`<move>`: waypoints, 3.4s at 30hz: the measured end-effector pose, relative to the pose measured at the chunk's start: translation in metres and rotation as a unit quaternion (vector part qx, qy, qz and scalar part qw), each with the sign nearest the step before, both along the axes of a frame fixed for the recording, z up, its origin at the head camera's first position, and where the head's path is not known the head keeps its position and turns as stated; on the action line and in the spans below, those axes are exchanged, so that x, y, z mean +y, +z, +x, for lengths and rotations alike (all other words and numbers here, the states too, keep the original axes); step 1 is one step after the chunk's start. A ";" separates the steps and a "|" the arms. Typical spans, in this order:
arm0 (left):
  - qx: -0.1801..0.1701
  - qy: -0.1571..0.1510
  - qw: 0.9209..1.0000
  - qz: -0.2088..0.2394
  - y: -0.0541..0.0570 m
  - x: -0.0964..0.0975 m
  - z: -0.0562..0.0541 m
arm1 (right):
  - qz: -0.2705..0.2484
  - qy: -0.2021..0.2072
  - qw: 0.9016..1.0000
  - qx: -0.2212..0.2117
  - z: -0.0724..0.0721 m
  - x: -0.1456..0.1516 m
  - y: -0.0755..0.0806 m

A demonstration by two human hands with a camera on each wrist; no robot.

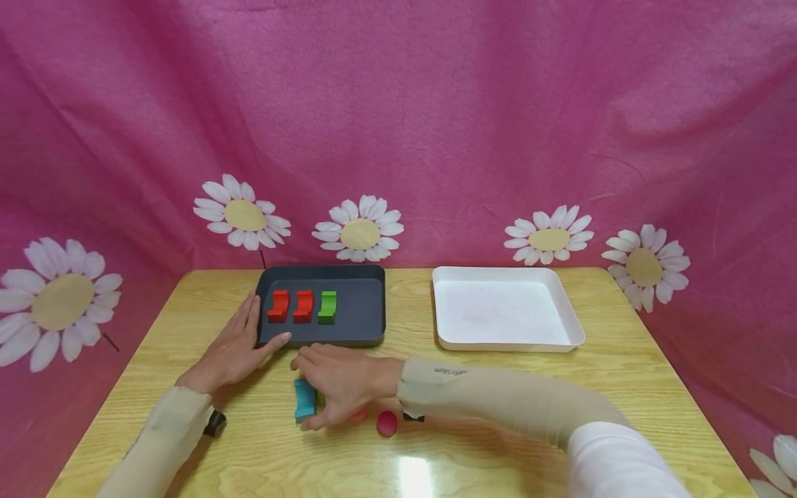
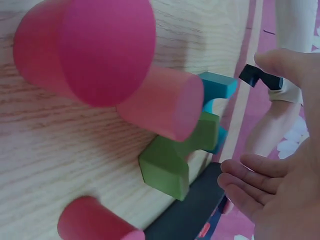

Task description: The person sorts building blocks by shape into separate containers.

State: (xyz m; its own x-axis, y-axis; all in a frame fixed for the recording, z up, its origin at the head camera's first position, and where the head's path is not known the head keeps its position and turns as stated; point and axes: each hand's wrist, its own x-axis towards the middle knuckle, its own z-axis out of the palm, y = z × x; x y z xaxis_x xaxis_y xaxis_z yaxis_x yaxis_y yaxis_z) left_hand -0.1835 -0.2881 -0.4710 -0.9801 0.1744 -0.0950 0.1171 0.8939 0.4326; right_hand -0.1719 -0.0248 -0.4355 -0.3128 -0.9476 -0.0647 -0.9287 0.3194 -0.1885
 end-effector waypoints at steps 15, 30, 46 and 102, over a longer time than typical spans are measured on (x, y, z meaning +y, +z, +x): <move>0.011 0.006 1.000 0.012 -0.005 -0.002 0.001 | 0.019 -0.001 1.000 0.021 -0.003 -0.007 -0.020; -0.001 0.002 1.000 0.002 -0.001 0.000 0.000 | 0.003 0.003 1.000 0.012 -0.001 -0.011 -0.024; -0.002 0.000 1.000 0.001 -0.002 0.000 -0.001 | 0.005 -0.002 0.999 -0.031 0.008 -0.012 -0.019; -0.003 0.001 1.000 0.005 -0.001 -0.002 0.000 | -0.102 -0.093 0.990 -0.028 -0.013 0.051 0.039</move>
State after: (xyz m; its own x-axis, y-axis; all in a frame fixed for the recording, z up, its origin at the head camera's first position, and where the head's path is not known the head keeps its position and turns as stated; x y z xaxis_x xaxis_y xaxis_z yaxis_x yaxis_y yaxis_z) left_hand -0.1835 -0.2896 -0.4725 -0.9798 0.1743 -0.0983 0.1139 0.8895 0.4425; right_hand -0.1852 0.0260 -0.3968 -0.4846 -0.8690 0.1004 -0.8438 0.4341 -0.3156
